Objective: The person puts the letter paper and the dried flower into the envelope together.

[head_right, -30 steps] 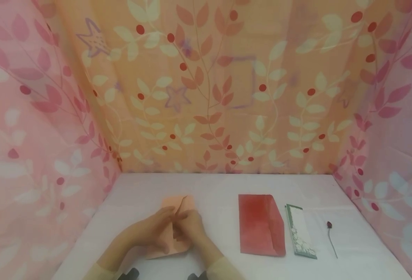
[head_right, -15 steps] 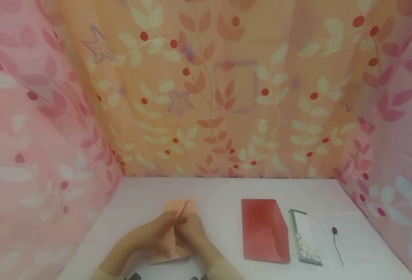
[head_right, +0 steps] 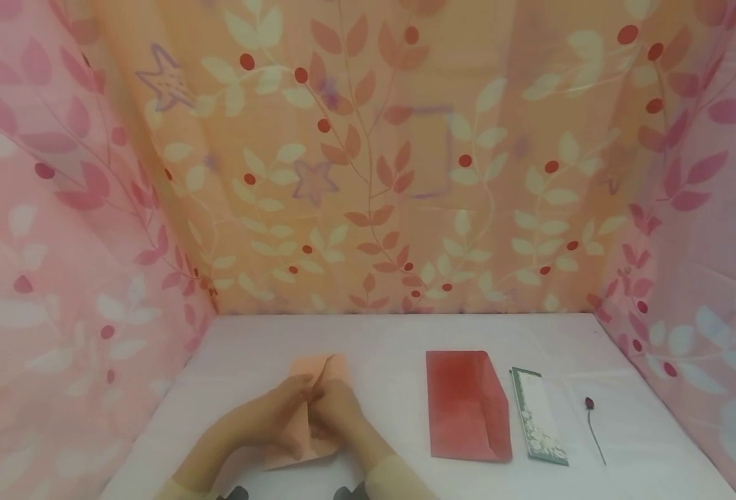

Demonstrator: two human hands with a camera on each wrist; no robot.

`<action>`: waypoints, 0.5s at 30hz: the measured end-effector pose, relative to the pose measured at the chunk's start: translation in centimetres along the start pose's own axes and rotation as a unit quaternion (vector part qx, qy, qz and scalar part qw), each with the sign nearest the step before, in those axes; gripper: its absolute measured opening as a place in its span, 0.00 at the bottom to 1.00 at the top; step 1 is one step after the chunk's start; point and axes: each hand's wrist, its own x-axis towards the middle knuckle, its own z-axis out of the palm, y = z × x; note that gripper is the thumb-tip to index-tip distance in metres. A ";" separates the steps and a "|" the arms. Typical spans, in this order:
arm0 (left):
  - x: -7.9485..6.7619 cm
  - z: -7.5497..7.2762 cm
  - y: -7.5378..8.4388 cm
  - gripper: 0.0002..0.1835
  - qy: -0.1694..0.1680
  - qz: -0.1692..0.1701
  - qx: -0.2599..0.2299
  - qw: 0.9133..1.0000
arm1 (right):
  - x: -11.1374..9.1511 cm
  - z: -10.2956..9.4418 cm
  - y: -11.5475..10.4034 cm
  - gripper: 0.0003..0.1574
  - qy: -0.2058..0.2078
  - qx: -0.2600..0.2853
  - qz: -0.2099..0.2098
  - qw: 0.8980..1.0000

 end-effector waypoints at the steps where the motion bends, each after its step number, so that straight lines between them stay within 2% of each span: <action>1: 0.0 0.0 0.0 0.46 0.000 -0.001 0.000 1.000 | 0.0 0.0 -0.1 0.11 0.000 -0.004 0.001 1.000; 9: -0.1 0.0 0.1 0.47 -0.002 -0.003 0.001 1.000 | -0.3 -0.1 -0.2 0.10 -0.006 -0.012 -0.009 1.000; 15: -0.2 -0.2 0.5 0.49 -0.001 -0.007 0.006 1.000 | -0.3 -0.3 0.2 0.06 -0.042 -0.016 -0.035 0.998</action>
